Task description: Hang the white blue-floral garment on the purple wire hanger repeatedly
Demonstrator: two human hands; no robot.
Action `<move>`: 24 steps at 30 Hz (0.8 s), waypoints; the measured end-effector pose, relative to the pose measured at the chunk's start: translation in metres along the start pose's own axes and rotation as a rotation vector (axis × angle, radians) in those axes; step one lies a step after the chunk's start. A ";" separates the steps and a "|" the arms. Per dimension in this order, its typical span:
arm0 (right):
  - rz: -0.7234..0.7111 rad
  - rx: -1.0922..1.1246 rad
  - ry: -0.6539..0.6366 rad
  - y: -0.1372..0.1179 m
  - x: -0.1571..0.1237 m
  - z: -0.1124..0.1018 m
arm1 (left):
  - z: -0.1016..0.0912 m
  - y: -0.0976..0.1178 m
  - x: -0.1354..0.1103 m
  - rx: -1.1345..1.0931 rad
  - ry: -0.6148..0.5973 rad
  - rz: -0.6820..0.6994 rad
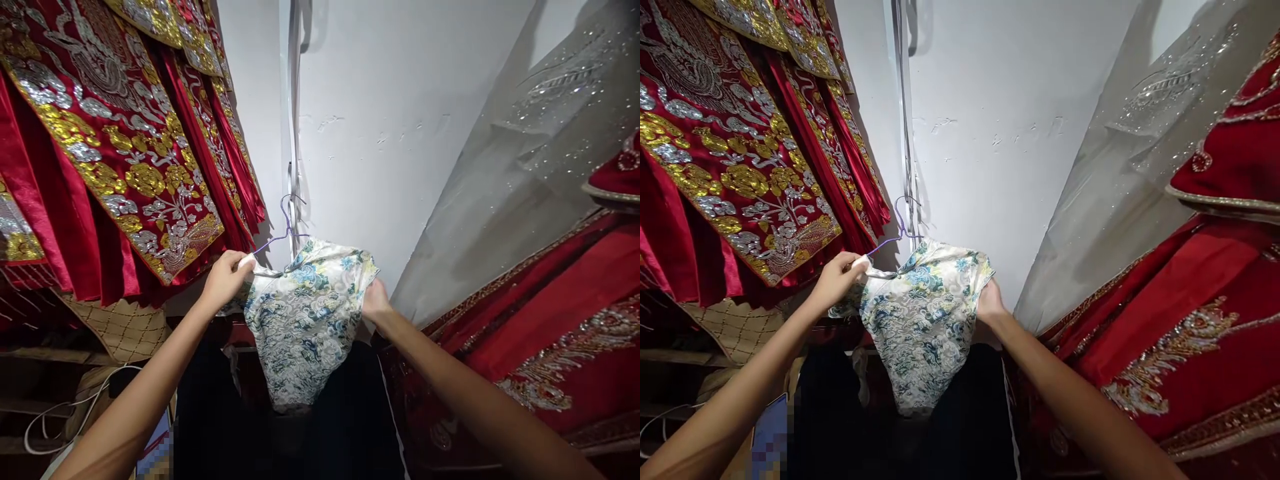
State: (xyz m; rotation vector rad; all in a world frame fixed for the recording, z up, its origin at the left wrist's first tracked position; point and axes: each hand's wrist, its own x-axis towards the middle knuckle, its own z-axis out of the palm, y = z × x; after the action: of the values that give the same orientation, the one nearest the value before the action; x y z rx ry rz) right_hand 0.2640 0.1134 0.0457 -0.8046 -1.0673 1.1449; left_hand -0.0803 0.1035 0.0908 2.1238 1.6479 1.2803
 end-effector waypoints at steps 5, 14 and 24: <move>-0.001 0.161 -0.101 -0.051 0.017 -0.001 | 0.004 0.011 -0.009 0.126 0.041 0.039; 0.091 -0.475 -0.945 -0.093 -0.026 0.056 | -0.004 0.016 0.010 -0.199 0.208 -0.032; -0.655 -1.235 -0.644 -0.013 -0.047 0.072 | 0.024 0.116 -0.028 -1.269 -0.012 -0.133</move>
State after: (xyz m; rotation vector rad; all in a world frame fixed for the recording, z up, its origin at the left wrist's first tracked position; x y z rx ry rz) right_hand 0.1971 0.0627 0.0691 -0.8729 -2.4365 0.0348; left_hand 0.0187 0.0445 0.1292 1.1782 0.5591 1.5891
